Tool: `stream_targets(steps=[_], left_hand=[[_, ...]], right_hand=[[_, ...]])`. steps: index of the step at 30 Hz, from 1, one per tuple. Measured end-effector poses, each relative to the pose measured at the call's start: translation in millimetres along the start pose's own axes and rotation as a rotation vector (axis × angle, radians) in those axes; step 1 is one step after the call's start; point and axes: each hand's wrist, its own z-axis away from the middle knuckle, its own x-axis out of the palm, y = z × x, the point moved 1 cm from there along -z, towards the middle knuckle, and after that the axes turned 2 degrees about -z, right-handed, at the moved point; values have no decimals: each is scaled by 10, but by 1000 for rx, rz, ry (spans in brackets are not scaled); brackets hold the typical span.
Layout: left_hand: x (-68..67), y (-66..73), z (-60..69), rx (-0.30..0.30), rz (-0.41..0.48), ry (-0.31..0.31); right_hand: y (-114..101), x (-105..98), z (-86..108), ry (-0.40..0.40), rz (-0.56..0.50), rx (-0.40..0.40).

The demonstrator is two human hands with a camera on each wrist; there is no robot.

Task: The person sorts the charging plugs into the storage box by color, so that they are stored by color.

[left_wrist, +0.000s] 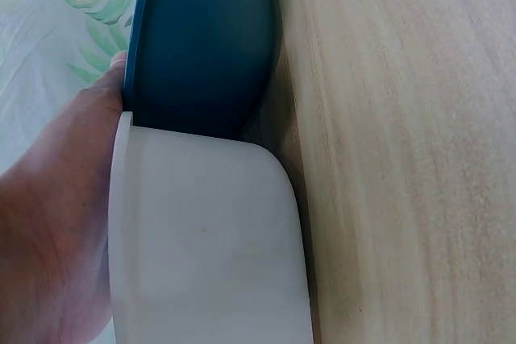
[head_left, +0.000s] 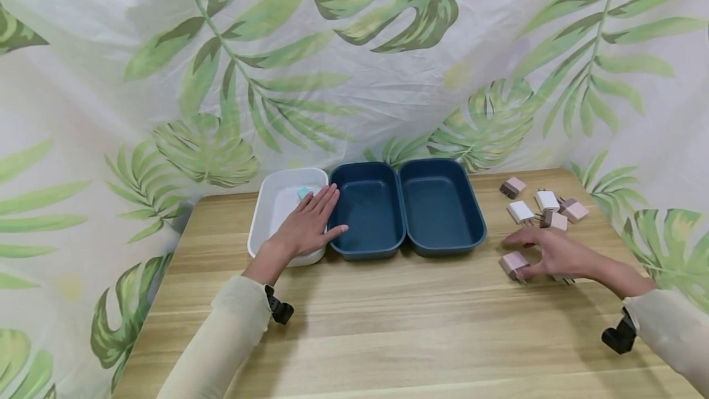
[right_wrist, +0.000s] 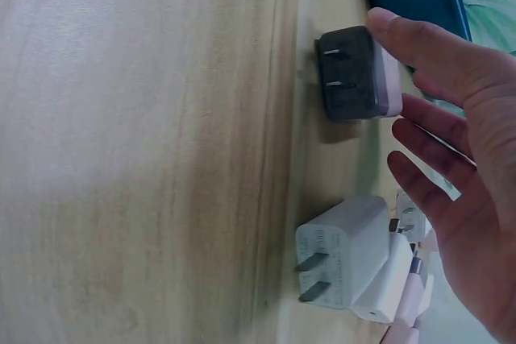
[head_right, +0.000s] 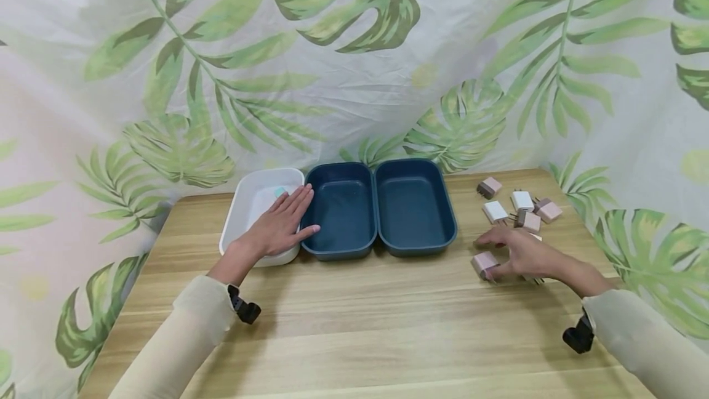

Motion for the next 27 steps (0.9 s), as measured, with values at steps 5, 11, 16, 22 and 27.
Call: stream_targets(steps=[5,11,16,22,27], left_hand=[[34,-7,1,-1,-2,-14],[41,-19,-13,2,-11,1],[41,-25,-26,2,-18,-2],[4,0,-13,-2,3,-11],[-21,23,-2,-5,0,-21]], right_hand=[[30,27,52,-32,-26,-6],[60,17,76,-52,-19,-2],[68,6,70,-74,-48,4],[65,11,63,-89,-90,25],[62,34,70,-76,-84,18]])
